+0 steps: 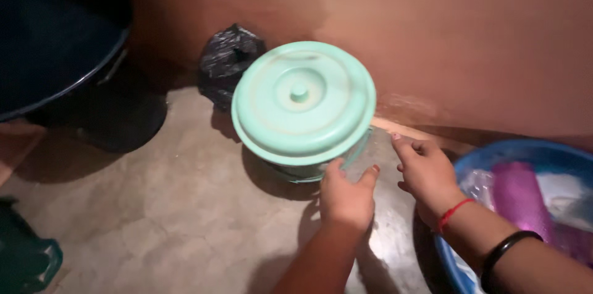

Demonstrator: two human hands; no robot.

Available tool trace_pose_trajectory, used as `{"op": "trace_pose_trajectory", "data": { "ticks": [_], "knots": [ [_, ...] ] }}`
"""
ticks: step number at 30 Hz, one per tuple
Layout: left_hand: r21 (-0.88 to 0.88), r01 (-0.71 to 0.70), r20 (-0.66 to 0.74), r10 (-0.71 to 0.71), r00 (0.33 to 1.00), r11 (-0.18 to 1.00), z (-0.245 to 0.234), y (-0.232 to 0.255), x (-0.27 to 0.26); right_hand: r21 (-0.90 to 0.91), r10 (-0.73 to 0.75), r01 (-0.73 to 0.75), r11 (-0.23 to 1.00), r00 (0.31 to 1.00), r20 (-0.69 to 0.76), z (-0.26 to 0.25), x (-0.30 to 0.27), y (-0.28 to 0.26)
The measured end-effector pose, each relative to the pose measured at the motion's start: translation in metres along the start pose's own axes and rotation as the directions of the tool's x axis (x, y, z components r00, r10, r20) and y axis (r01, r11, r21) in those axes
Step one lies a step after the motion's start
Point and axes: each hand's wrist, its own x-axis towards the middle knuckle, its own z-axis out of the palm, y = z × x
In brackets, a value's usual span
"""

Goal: The person wipes a green bucket lid with a cloth, then places the lid on the bucket. They move a metal container and a blue basin containing bottles and a metal pot. The person picks up a bottle cap from the floor, closes a water bottle, and arranges items in the blue basin.

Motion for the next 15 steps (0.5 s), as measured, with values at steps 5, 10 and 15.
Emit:
{"op": "trace_pose_trajectory", "data": {
  "ticks": [5, 10, 15],
  "knots": [
    [-0.110, -0.073, 0.061, 0.080, 0.995, 0.991, 0.022, 0.031, -0.023, 0.134, -0.020, 0.027, 0.991, 0.999, -0.049, -0.052, -0.027, -0.017],
    [-0.287, -0.013, 0.185, 0.069, 0.980, 0.958, 0.030, 0.083, -0.064, 0.241, -0.017, 0.052, 0.969, 0.989, -0.145, -0.111, -0.056, -0.046],
    [-0.339, 0.020, 0.281, 0.081, 0.956, 0.941, 0.035, 0.147, -0.121, 0.387, 0.016, 0.072, 0.919, 0.975, -0.222, -0.174, -0.094, -0.081]
  ]
}}
